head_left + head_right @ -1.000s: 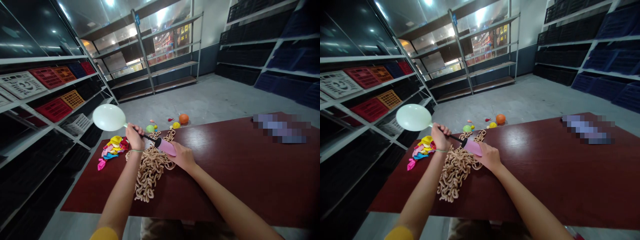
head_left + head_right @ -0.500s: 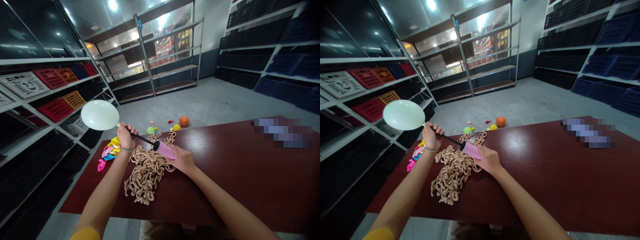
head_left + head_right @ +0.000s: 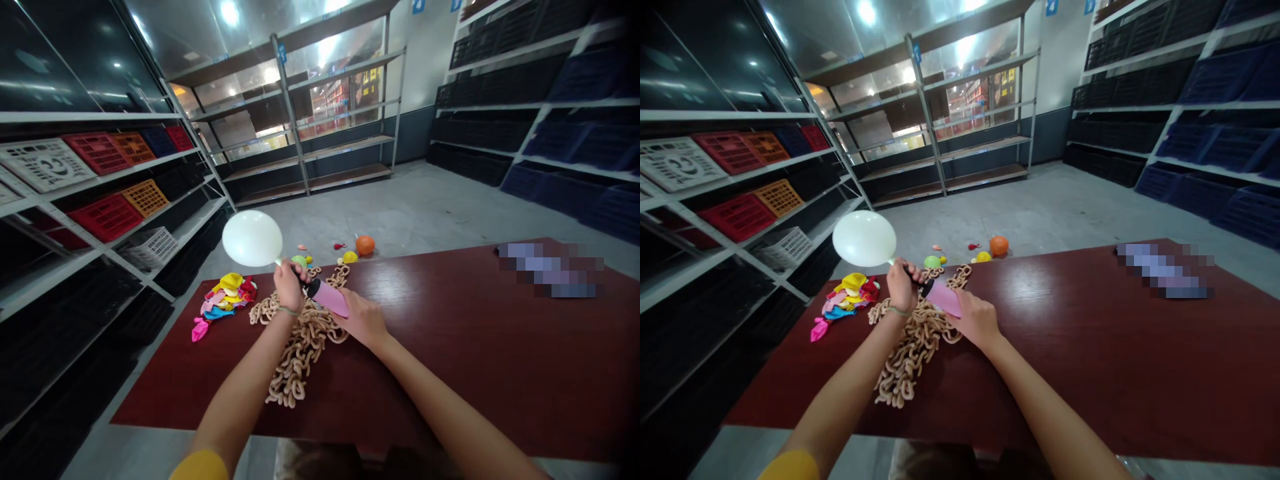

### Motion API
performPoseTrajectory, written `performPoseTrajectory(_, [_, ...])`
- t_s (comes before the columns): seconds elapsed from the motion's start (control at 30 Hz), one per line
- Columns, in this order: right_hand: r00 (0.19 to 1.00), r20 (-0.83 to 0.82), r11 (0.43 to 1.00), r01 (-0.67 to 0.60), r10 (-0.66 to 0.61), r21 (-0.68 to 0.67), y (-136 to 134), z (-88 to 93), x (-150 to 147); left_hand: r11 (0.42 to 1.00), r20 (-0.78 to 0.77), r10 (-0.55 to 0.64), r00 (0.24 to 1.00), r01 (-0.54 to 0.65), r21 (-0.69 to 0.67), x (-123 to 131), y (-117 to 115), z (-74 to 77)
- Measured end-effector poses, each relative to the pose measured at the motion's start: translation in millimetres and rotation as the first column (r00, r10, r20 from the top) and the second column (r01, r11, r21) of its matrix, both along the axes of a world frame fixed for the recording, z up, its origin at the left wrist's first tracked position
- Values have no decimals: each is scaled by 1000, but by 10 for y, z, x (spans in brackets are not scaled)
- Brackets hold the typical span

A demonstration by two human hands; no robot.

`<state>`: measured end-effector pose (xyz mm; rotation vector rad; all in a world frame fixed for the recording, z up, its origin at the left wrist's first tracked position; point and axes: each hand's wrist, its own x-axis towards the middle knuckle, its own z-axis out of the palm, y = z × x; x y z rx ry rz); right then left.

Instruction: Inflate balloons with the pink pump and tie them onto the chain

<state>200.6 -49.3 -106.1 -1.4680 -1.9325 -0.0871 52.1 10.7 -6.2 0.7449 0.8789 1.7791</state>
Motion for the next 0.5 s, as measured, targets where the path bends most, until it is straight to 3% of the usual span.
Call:
performPoseTrajectory(0.17, [998,23,998,-54,53,27,14,-27,-8,995,32,93,995,-94,25,-554,142,295])
performPoseTrajectory(0.23, [998,33,998,-56,55,32,31,-47,-13,989,36,139,990,-141,47,-648,177,338])
performPoseTrajectory(0.33, [999,52,1000,2,-3,19,52,-68,-27,985,72,161,984,-165,49,-494,162,243])
performPoseTrajectory(0.5, [994,52,995,100,-99,-14,59,-60,27,997,66,58,996,-61,39,139,44,-120])
